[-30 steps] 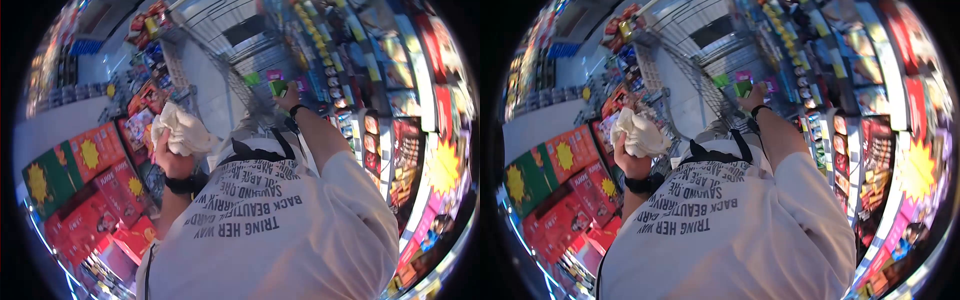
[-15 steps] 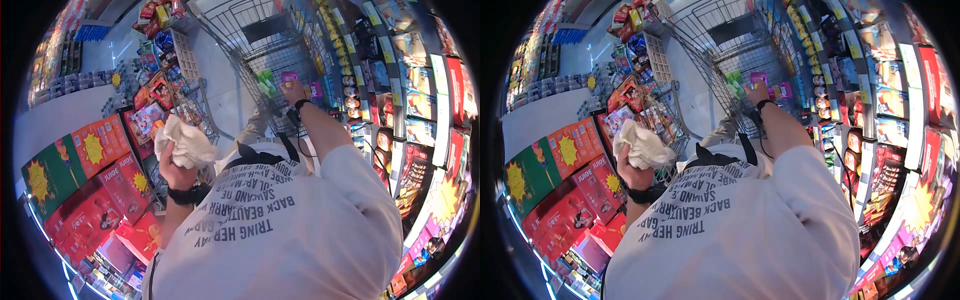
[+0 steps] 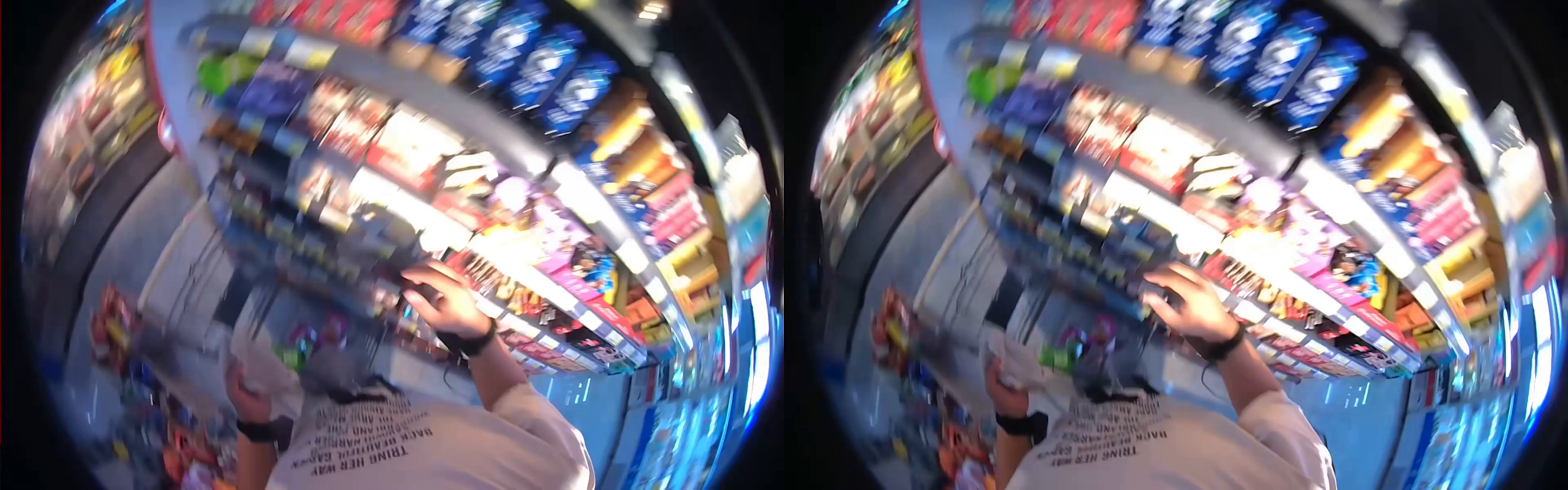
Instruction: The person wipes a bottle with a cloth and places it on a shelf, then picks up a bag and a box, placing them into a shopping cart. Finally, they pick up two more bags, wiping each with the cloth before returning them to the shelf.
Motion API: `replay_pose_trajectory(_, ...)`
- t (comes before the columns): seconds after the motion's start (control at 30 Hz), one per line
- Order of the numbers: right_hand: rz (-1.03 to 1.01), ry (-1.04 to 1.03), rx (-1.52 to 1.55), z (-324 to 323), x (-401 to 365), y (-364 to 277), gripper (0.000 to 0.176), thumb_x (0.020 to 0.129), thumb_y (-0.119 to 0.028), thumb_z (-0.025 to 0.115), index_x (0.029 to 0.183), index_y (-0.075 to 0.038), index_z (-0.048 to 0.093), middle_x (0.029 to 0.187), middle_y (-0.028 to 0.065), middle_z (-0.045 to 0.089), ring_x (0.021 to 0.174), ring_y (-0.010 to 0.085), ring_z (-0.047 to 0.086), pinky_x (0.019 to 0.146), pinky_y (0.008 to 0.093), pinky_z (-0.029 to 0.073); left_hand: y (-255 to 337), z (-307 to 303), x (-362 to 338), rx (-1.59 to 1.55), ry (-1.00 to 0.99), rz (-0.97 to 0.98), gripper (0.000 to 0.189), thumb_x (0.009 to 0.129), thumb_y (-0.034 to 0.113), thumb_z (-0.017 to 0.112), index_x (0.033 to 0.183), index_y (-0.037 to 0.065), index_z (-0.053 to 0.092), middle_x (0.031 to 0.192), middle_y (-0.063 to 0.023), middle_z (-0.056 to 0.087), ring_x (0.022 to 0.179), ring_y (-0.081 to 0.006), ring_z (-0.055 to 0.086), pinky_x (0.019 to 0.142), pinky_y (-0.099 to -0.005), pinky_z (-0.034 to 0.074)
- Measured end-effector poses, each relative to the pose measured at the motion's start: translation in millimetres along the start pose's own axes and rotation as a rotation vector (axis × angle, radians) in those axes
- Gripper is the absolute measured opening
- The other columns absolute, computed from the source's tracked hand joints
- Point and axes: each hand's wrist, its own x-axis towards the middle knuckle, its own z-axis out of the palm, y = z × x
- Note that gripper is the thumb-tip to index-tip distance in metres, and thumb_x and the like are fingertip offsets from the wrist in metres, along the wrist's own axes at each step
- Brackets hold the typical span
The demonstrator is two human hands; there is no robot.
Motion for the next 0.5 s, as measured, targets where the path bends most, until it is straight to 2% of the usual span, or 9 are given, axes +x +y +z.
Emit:
replay_pose_trajectory(0.07, -0.324, 0.203, -0.302, -88.6, 13.8, -53.3, 0.031, 0.083, -0.021, 0.075, 0.105, 0.000, 0.069, 0.099, 0.0140, 0.070, 0.088, 0.0292, 0.067, 0.079, 0.0391, 0.053, -8.8, 23.4, 31.5, -0.187, -0.124, -0.133, 0.039, 0.098, 0.025, 0.050, 0.130, 0.003, 0.054, 0.128, -0.0135, 0.060, 0.117, -0.0261, 0.060, 0.098, -0.0431, 0.052)
replay_pose_trajectory(0.1, -0.424, 0.307, -0.405, -124.6, 20.7, -79.9, 0.029, 0.084, -0.024, 0.070, 0.101, 0.000, 0.070, 0.097, 0.0146, 0.071, 0.086, 0.0302, 0.067, 0.078, 0.0405, 0.053, -14.3, 32.2, 40.0, -0.032, -0.131, -0.078, 0.039, 0.098, 0.024, 0.050, 0.130, 0.003, 0.054, 0.125, -0.0121, 0.061, 0.116, -0.0260, 0.060, 0.097, -0.0429, 0.052)
replay_pose_trajectory(0.13, -0.464, 0.392, -0.539, -159.1, 24.6, -109.9, 0.025, 0.085, -0.022, 0.067, 0.097, 0.001, 0.069, 0.094, 0.0151, 0.070, 0.081, 0.0303, 0.067, 0.075, 0.0394, 0.053, -19.5, 43.9, 48.5, 0.125, -0.126, -0.022, 0.038, 0.097, 0.023, 0.049, 0.130, 0.004, 0.054, 0.123, -0.0107, 0.062, 0.115, -0.0259, 0.061, 0.096, -0.0427, 0.053)
replay_pose_trajectory(0.2, -0.505, 0.580, -0.631, -209.6, 48.5, -163.2, 0.018, 0.086, -0.012, 0.062, 0.093, 0.004, 0.064, 0.087, 0.0150, 0.067, 0.076, 0.0281, 0.064, 0.070, 0.0348, 0.051, -10.1, 94.0, 49.3, -0.041, -0.280, -0.170, 0.041, 0.096, 0.023, 0.050, 0.132, 0.003, 0.054, 0.120, -0.0097, 0.062, 0.113, -0.0256, 0.061, 0.094, -0.0416, 0.053)
replay_pose_trajectory(0.27, -0.387, 0.619, -0.684, -256.2, 76.5, -203.2, 0.011, 0.094, -0.006, 0.059, 0.097, 0.003, 0.064, 0.090, 0.0122, 0.067, 0.079, 0.0203, 0.063, 0.076, 0.0307, 0.049, -7.2, 134.1, 45.0, -0.082, -0.382, -0.252, 0.043, 0.093, 0.025, 0.053, 0.131, 0.005, 0.054, 0.116, -0.0088, 0.063, 0.110, -0.0260, 0.062, 0.093, -0.0425, 0.053)
replay_pose_trajectory(0.33, -0.344, 0.640, -0.799, -296.1, 111.5, -223.3, 0.028, 0.098, -0.015, 0.062, 0.118, 0.005, 0.059, 0.088, 0.0112, 0.066, 0.080, 0.0190, 0.063, 0.079, 0.0316, 0.050, -11.1, 156.1, 48.2, -0.011, -0.438, -0.249, 0.045, 0.089, 0.029, 0.058, 0.129, 0.008, 0.056, 0.112, -0.0079, 0.064, 0.107, -0.0273, 0.064, 0.092, -0.0452, 0.053)
replay_pose_trajectory(0.37, -0.168, 0.518, -0.737, -318.6, 120.9, -235.8, 0.038, 0.099, -0.017, 0.060, 0.130, 0.004, 0.052, 0.095, 0.0132, 0.068, 0.084, 0.0209, 0.065, 0.082, 0.0304, 0.050, -41.6, 134.4, 75.5, -0.013, -0.403, -0.182, 0.045, 0.090, 0.029, 0.052, 0.126, 0.003, 0.054, 0.108, -0.0097, 0.063, 0.103, -0.0230, 0.063, 0.083, -0.0374, 0.054)
replay_pose_trajectory(0.4, -0.031, 0.475, -0.842, -344.8, 131.1, -237.4, 0.047, 0.100, -0.024, 0.057, 0.138, 0.002, 0.047, 0.108, 0.0171, 0.070, 0.095, 0.0247, 0.067, 0.086, 0.0328, 0.050, -29.8, 151.9, 63.3, -0.017, -0.416, -0.207, 0.046, 0.090, 0.030, 0.054, 0.127, 0.003, 0.054, 0.108, -0.0103, 0.062, 0.100, -0.0237, 0.065, 0.083, -0.0383, 0.054)
replay_pose_trajectory(0.5, 0.308, 0.325, -1.075, -408.1, 172.0, -240.1, 0.051, 0.102, -0.030, 0.050, 0.146, -0.005, 0.045, 0.130, 0.0157, 0.063, 0.120, 0.0276, 0.060, 0.102, 0.0357, 0.045, -12.9, 173.4, 43.2, 0.120, -0.535, -0.222, 0.054, 0.083, 0.024, 0.055, 0.135, 0.008, 0.051, 0.114, -0.0108, 0.062, 0.112, -0.0286, 0.062, 0.096, -0.0458, 0.052)
